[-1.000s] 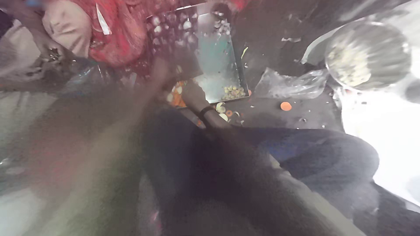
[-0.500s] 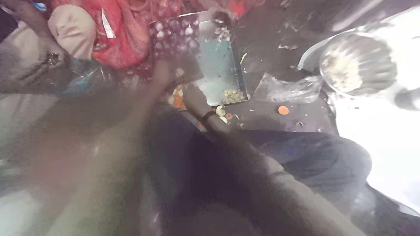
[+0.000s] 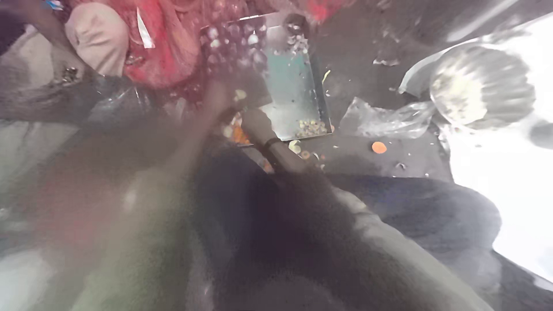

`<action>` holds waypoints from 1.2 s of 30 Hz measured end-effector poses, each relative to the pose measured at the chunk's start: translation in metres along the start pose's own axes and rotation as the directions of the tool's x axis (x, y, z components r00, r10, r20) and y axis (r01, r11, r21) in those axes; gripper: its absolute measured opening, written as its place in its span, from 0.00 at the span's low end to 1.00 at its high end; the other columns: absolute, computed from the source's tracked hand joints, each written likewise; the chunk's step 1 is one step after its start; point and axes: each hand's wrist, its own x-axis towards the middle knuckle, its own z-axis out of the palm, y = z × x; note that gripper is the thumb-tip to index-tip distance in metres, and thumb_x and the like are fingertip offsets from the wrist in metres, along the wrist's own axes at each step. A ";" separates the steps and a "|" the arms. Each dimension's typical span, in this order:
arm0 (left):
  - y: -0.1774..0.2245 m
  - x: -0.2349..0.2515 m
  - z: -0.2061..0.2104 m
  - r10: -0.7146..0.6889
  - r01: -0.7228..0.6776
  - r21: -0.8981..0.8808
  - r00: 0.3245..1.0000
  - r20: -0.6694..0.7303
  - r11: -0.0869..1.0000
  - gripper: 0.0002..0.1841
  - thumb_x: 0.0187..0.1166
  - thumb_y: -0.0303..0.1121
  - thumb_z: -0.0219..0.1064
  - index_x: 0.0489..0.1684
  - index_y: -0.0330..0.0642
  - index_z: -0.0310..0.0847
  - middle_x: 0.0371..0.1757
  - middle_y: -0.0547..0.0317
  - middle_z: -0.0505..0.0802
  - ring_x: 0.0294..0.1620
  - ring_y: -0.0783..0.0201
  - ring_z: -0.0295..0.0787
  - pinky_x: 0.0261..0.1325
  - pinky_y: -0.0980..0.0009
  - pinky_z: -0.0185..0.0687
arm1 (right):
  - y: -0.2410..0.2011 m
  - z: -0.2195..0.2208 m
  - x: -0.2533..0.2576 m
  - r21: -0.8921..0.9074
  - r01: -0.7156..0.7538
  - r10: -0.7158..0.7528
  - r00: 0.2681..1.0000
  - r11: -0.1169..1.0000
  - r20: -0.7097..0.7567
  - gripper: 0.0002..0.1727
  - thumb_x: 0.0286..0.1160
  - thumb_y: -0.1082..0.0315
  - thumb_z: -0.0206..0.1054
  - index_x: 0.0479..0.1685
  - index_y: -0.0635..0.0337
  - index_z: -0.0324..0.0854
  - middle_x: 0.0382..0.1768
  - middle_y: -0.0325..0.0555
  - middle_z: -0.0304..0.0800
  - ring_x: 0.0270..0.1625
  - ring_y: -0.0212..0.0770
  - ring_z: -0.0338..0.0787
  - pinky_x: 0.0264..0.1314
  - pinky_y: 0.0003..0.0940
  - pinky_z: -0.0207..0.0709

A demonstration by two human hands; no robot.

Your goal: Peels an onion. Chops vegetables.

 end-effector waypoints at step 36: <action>0.007 -0.011 -0.010 -0.192 0.191 -0.065 0.981 -0.013 0.979 0.11 0.80 0.31 0.69 0.47 0.32 0.92 0.54 0.31 0.93 0.62 0.33 0.89 0.70 0.33 0.77 | -0.015 -0.031 -0.089 0.009 0.122 -0.122 0.992 0.992 -0.011 0.17 0.91 0.66 0.56 0.64 0.69 0.81 0.58 0.66 0.88 0.60 0.63 0.90 0.59 0.61 0.84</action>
